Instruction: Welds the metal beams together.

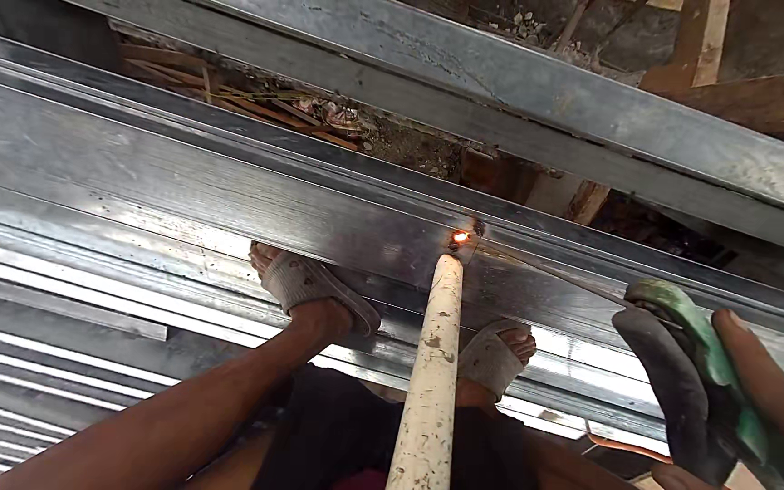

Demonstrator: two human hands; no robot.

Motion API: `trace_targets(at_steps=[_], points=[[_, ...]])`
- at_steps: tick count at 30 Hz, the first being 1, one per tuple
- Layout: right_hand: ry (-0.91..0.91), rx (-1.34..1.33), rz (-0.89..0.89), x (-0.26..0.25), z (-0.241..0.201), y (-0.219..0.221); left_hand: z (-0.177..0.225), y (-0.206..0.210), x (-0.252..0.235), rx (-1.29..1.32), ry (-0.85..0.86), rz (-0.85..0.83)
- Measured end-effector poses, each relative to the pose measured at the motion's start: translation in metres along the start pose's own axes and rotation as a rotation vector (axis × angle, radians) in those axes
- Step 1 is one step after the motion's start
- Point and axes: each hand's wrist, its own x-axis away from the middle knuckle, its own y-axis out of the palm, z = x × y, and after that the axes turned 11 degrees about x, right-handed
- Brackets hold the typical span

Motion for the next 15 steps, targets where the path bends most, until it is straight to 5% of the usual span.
trace_targets(at_steps=[15], points=[[-0.009, 0.022, -0.003, -0.0015, 0.0007, 0.0011, -0.0023, 0.0028, -0.0055, 0.011, 0.017, 0.031]])
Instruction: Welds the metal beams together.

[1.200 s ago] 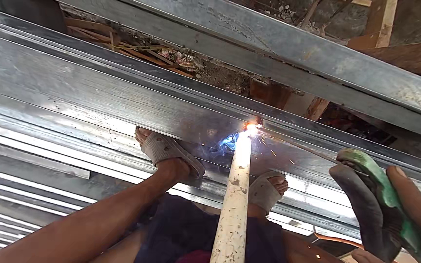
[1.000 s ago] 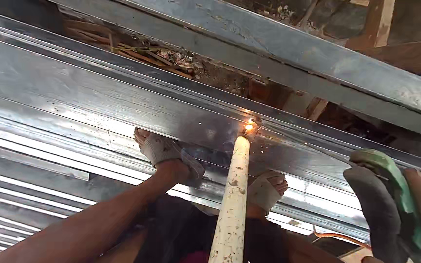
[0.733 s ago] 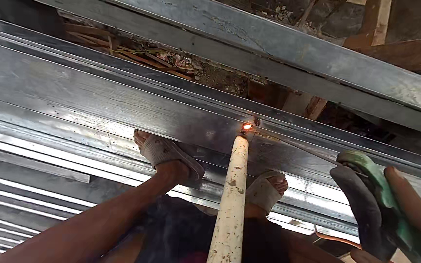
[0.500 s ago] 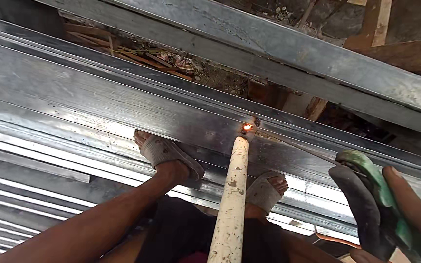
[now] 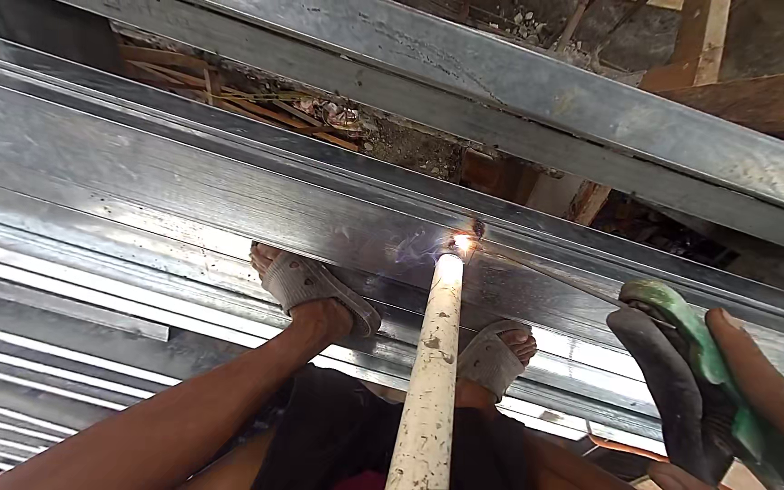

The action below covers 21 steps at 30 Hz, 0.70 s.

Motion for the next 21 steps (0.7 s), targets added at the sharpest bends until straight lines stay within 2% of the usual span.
trace_targets(at_steps=[11, 16, 19, 21], points=[[-0.002, -0.036, 0.016, 0.001, 0.001, 0.002, 0.000, 0.009, -0.008, 0.073, 0.001, 0.069], [-0.016, -0.126, 0.067, 0.007, 0.004, 0.005, 0.013, 0.000, -0.006, -0.053, -0.039, -0.062], [-0.007, -0.087, 0.039, 0.006, 0.003, 0.006, 0.009, -0.003, -0.012, -0.018, -0.046, -0.093], [-0.002, -0.075, 0.029, 0.007, 0.004, 0.007, 0.001, -0.018, -0.014, 0.060, -0.046, -0.191]])
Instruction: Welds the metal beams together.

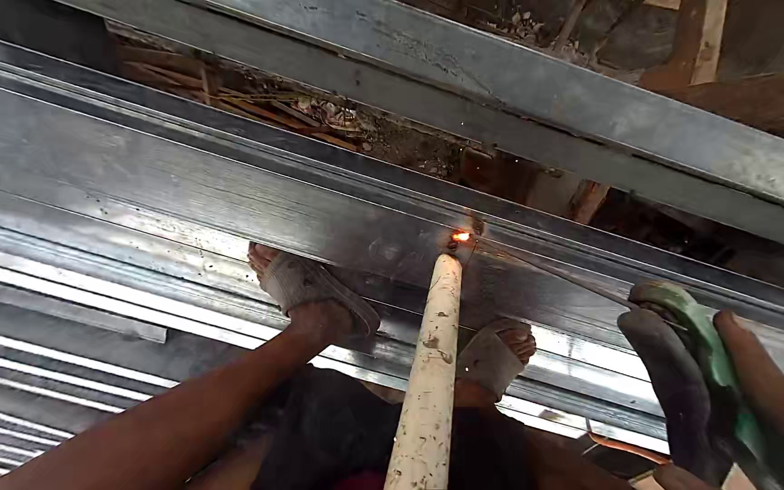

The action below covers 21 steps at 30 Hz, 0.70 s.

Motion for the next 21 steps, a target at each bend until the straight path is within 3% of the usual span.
trace_targets(at_steps=[2, 5, 7, 12, 16, 21], points=[[0.010, 0.002, 0.000, 0.000, -0.001, 0.000, 0.001, 0.001, -0.008, -0.003, 0.002, 0.004], [0.016, 0.005, -0.008, -0.002, -0.002, 0.000, 0.006, 0.023, -0.025, -0.104, -0.001, 0.182], [0.013, 0.015, -0.016, -0.002, -0.002, 0.000, 0.002, 0.026, -0.009, -0.087, 0.023, 0.240], [0.022, 0.019, -0.022, -0.002, -0.001, 0.001, 0.000, 0.009, -0.004, -0.165, 0.009, 0.070], [0.047, 0.056, 0.015, -0.003, -0.005, 0.002, -0.002, 0.025, 0.006, -0.017, 0.044, 0.230], [0.025, 0.024, -0.013, -0.003, -0.001, 0.001, -0.004, 0.021, 0.012, -0.028, 0.060, 0.208]])
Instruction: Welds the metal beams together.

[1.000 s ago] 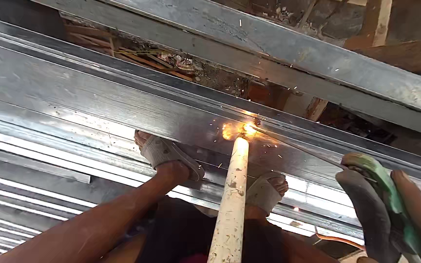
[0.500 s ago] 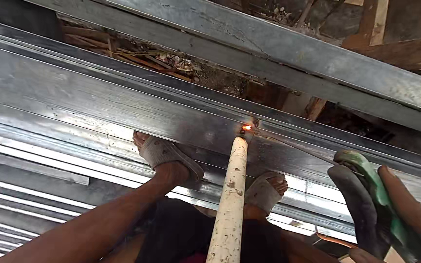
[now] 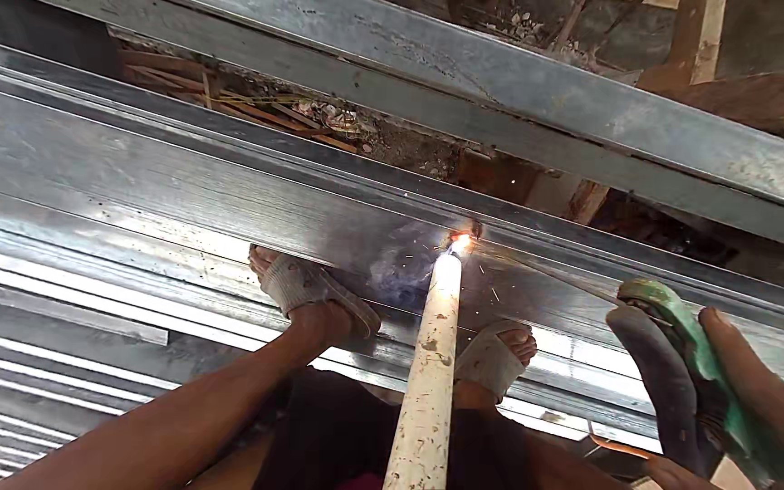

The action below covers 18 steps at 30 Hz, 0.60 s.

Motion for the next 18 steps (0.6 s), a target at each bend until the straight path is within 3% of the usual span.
trace_targets(at_steps=[7, 10, 13, 18], points=[[0.018, -0.057, 0.015, 0.005, 0.002, 0.001, 0.010, 0.010, -0.011, 0.002, -0.076, 0.038], [-0.033, -0.072, 0.074, 0.009, 0.004, 0.001, 0.006, -0.013, -0.016, 0.018, -0.091, -0.168], [-0.027, -0.080, 0.060, 0.008, 0.005, 0.002, 0.004, -0.017, -0.021, 0.042, -0.103, -0.229], [-0.008, -0.058, 0.023, 0.003, 0.002, 0.004, 0.012, -0.001, -0.016, -0.080, -0.093, -0.119]])
